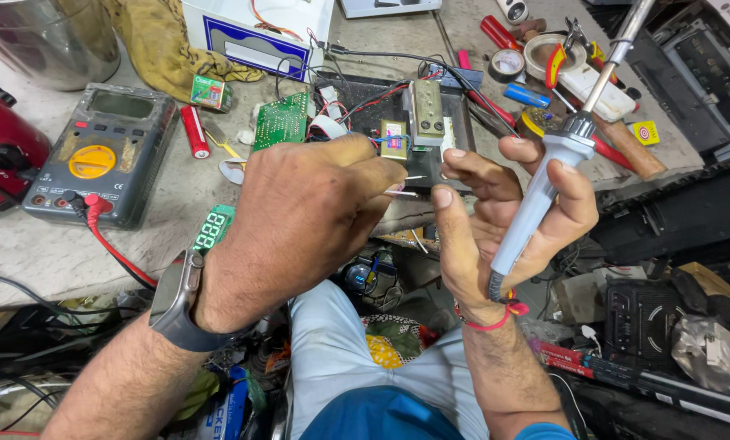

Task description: The person solders wires to a green circuit board and a digital display module using a soldering iron and solder wire. They repeatedly heat joints and feed solder to secure connections, then test the display by touching points with a wire.

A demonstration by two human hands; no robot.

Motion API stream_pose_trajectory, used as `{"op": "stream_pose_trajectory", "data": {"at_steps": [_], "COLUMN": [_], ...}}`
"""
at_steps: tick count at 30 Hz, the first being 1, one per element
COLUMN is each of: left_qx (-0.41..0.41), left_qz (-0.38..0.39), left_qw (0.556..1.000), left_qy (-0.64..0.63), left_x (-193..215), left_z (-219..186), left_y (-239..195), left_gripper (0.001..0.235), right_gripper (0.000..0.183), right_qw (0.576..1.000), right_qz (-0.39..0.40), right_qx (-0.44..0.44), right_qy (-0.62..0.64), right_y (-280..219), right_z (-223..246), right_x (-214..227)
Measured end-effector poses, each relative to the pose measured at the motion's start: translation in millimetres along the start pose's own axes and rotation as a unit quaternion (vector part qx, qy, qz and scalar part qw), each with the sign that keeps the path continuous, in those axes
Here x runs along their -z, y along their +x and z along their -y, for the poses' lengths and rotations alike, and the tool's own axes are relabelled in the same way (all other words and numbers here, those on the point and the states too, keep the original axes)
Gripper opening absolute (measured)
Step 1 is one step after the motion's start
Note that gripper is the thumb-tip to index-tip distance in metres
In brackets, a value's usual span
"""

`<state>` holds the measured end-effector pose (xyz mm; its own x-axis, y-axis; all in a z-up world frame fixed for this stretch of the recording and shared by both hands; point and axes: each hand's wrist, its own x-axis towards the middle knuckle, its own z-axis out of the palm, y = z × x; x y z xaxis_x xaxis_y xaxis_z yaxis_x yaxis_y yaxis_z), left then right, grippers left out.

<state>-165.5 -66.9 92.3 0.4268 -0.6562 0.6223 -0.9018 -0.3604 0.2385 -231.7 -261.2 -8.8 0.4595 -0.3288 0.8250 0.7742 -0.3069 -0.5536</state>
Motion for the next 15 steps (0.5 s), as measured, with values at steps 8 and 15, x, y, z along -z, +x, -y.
{"op": "stream_pose_trajectory", "data": {"at_steps": [8, 15], "left_qx": [-0.034, -0.075], "left_qz": [-0.005, -0.037], "left_qw": [0.999, 0.993], "left_qy": [0.015, -0.087], "left_x": [4.3, 10.8], "left_z": [9.3, 38.8], "left_y": [-0.1, 0.2], "left_gripper": [0.008, 0.015], "right_gripper": [0.080, 0.073], "right_qw": [0.996, 0.992], "right_qz": [0.052, 0.051], "right_qx": [0.053, 0.062], "right_qy": [-0.059, -0.101], "right_y": [9.8, 12.5], "right_z": [-5.2, -5.0], "right_x": [-4.8, -25.0]}}
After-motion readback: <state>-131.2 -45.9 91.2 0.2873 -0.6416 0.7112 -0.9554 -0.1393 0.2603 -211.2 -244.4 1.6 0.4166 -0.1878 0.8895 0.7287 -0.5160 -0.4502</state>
